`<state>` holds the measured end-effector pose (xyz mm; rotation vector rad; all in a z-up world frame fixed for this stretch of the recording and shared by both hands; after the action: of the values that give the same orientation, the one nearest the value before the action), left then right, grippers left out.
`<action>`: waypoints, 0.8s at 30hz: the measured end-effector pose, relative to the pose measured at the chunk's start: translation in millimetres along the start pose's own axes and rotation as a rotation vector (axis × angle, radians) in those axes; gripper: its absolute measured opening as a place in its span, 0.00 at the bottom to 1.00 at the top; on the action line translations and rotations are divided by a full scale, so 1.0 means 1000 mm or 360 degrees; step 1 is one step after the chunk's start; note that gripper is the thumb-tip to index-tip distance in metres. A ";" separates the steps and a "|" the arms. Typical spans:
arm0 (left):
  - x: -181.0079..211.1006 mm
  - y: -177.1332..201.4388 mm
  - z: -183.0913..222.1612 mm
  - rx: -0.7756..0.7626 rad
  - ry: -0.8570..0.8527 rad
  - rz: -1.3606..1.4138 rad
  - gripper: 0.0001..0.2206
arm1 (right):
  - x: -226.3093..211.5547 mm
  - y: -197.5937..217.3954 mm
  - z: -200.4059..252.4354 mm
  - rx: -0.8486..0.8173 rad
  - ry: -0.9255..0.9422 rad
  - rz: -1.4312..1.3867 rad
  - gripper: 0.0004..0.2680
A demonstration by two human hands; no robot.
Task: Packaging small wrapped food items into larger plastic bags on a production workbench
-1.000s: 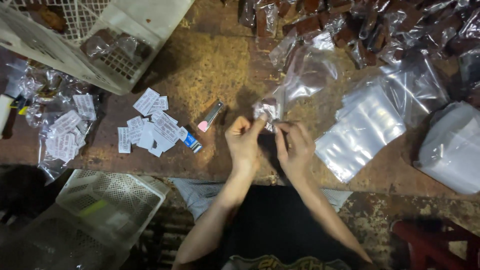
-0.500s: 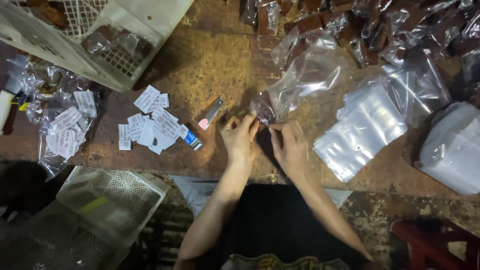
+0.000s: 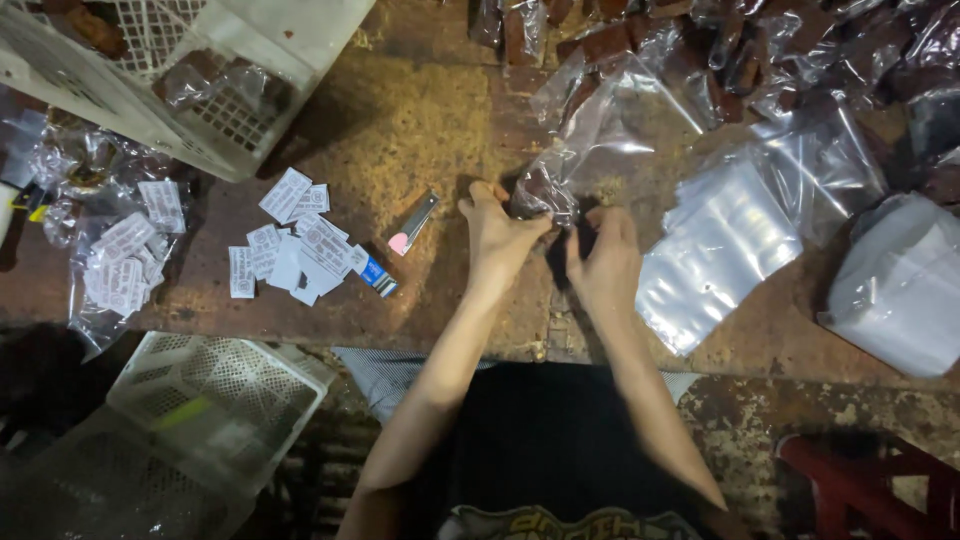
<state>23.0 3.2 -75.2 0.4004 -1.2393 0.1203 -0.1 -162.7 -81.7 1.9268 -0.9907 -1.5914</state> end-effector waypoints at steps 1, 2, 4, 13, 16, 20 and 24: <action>0.007 0.002 0.004 0.0006 -0.0038 -0.0029 0.27 | 0.002 0.000 -0.001 -0.0036 -0.0024 0.0133 0.09; 0.015 0.004 0.008 0.0012 -0.0076 -0.0058 0.27 | 0.003 0.000 -0.002 -0.0072 -0.0047 0.0266 0.08; 0.050 0.017 0.023 -0.0175 -0.0092 -0.0235 0.32 | 0.011 -0.011 -0.001 -0.0101 -0.0037 0.0311 0.07; 0.051 0.019 -0.014 -0.1170 -0.1523 -0.1208 0.28 | 0.000 -0.005 -0.012 -0.0227 0.0046 0.0366 0.06; 0.035 0.014 -0.025 -0.1076 -0.1833 -0.1185 0.20 | 0.006 -0.002 -0.015 -0.0163 0.0077 0.0458 0.05; -0.019 -0.003 -0.043 -0.0603 -0.1836 -0.0986 0.16 | 0.028 -0.009 -0.017 -0.0215 0.0112 0.0601 0.07; -0.036 -0.009 -0.042 -0.0545 -0.1812 -0.0884 0.17 | 0.015 -0.012 -0.003 -0.0380 0.0251 0.0293 0.05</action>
<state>51.1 14.6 -122.1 0.5130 -2.1515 -0.9013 7.0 -166.5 -99.4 1.7168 -0.8449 -1.3649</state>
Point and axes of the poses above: each hand's wrist, its own z-axis away from the middle knuckle, its own y-axis out of the back of the hand, x = y × z, the point moved 2 cm from there along -z, towards the middle knuckle, and after that the axes turned 7 degrees about -y, right-handed, at the moved point
